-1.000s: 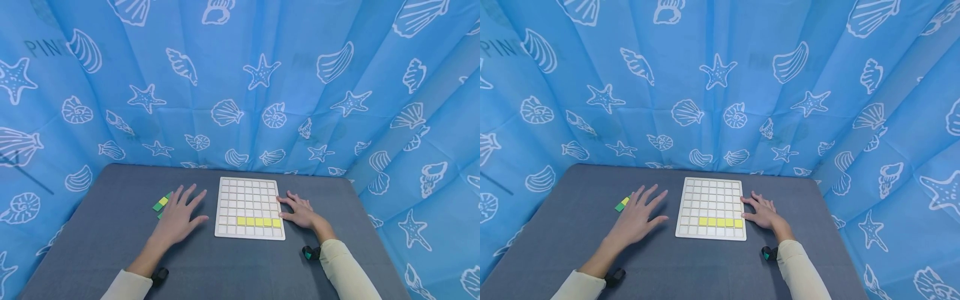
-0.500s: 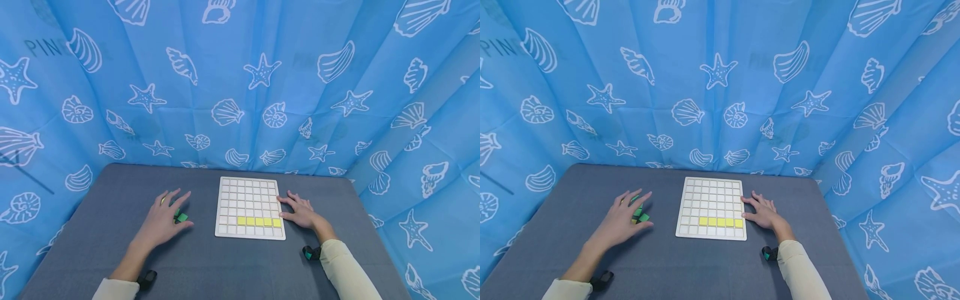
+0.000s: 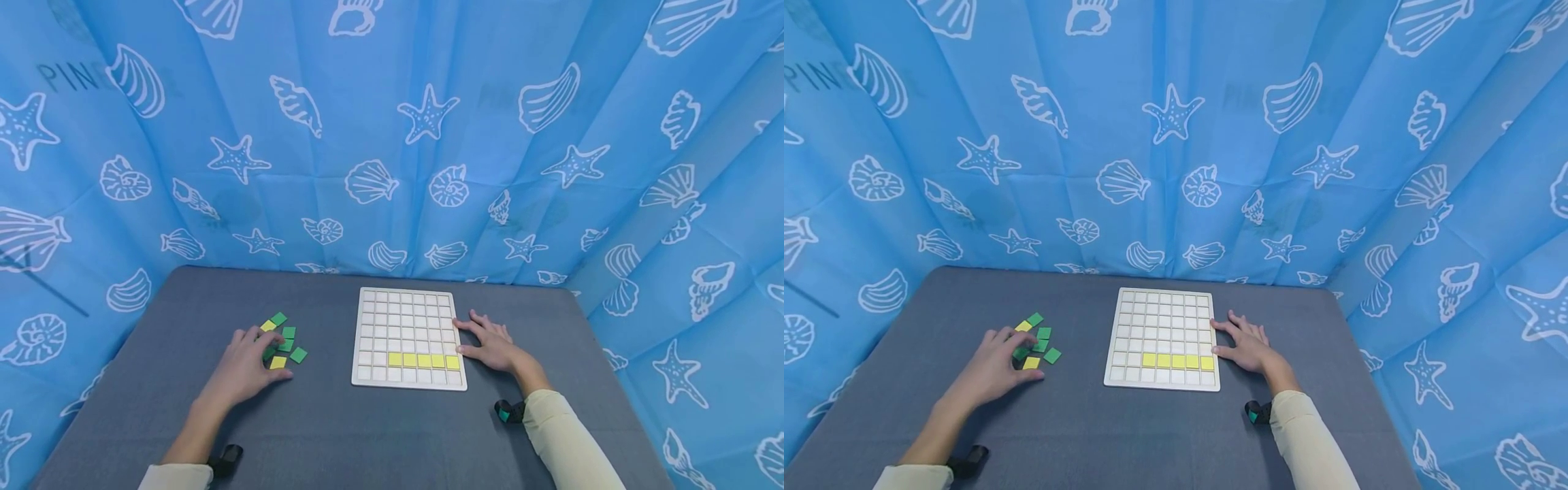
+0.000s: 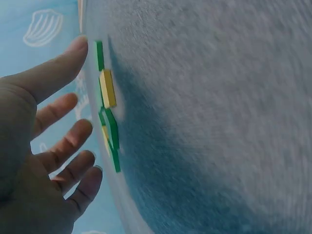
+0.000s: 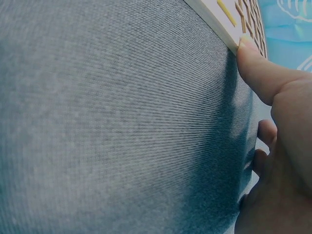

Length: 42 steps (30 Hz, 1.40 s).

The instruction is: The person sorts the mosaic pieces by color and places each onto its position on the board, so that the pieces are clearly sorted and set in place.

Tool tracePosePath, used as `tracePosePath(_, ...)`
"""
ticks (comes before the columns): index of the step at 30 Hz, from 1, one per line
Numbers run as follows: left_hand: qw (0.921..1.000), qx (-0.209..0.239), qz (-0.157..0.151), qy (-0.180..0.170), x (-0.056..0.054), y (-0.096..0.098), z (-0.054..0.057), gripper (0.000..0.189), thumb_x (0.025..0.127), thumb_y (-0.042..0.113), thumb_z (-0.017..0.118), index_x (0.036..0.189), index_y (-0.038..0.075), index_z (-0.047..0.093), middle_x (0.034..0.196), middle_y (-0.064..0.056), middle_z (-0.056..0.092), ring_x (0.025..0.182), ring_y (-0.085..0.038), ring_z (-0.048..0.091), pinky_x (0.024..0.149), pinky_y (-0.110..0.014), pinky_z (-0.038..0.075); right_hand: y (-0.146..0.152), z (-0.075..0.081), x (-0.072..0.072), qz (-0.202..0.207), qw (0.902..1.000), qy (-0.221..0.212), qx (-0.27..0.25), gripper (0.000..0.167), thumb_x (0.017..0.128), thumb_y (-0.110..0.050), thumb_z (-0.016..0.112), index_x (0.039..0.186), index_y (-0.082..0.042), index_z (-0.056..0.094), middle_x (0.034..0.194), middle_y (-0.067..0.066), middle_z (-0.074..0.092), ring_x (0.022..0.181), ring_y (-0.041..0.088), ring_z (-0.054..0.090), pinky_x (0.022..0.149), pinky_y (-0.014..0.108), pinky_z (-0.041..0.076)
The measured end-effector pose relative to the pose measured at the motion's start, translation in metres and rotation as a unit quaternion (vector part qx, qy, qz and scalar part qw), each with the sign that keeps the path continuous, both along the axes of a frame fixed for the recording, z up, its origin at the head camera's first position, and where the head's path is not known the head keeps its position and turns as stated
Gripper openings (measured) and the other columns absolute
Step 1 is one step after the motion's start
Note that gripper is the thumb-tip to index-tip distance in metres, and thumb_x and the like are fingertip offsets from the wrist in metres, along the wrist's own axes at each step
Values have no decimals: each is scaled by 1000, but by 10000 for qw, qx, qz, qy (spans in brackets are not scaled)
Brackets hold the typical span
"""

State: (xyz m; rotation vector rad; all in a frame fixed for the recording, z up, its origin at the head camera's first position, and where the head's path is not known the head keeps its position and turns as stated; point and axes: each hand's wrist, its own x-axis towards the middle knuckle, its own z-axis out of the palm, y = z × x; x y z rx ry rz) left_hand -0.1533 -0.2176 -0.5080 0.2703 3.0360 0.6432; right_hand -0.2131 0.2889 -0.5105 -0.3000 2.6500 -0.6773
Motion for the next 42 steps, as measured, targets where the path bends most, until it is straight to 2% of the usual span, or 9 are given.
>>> tracePosePath(5,9994,-40,88,-335,-1,-5,-1,37,77,44,88,102,23,69,101,-1,60,96,-23,46,76,-40,41,1,-1,0,-2,10000,12,-31,70,98,-52,61,159,-25,38,170,23,12,155,53,3,118,75,-2)
tracePosePath(9,9988,13,86,-487,0,-6,-1,28,80,38,86,97,22,70,100,1,63,95,-21,47,77,-39,42,1,0,0,-1,10000,20,-29,70,99,-52,61,159,-24,38,170,23,12,155,53,4,118,75,-1)
tracePosePath(13,9988,-27,115,-469,-1,-5,-1,22,84,34,84,97,21,72,97,1,63,93,-20,48,75,-39,42,0,2,0,20,10000,76,-4,70,99,-51,61,158,-23,38,170,24,13,155,54,5,118,76,0)
tracePosePath(20,9981,-61,313,-519,-4,-4,0,21,84,30,84,97,17,72,90,1,60,90,-21,49,72,-39,41,-1,3,0,16,9999,144,52,69,98,-52,61,158,-23,40,169,25,15,154,56,6,117,77,2)
tracePosePath(31,9970,138,258,-711,-5,-4,0,19,83,25,85,89,17,69,92,-1,57,90,-22,45,71,-37,38,0,1,0,0,9999,102,90,71,98,-53,61,158,-24,39,170,24,14,154,55,6,118,76,1)
tracePosePath(35,9968,207,225,-736,-5,-4,0,22,82,24,85,84,18,64,85,0,57,85,-20,45,70,-34,36,0,-1,0,10,9999,81,123,70,99,-54,60,159,-25,38,170,23,13,155,55,5,118,76,1)
tracePosePath(38,9957,388,176,-817,-6,-6,2,24,85,25,83,83,18,61,79,2,55,79,-17,45,67,-32,35,0,-2,0,0,9999,76,107,70,99,-53,60,159,-26,37,171,22,13,155,54,4,118,75,0)
tracePosePath(42,9935,761,103,-839,-7,-6,8,20,87,25,81,87,18,62,78,2,57,73,-16,47,64,-31,36,-1,-1,0,10,9999,123,77,69,99,-52,60,159,-25,38,170,23,13,155,54,5,118,75,0)
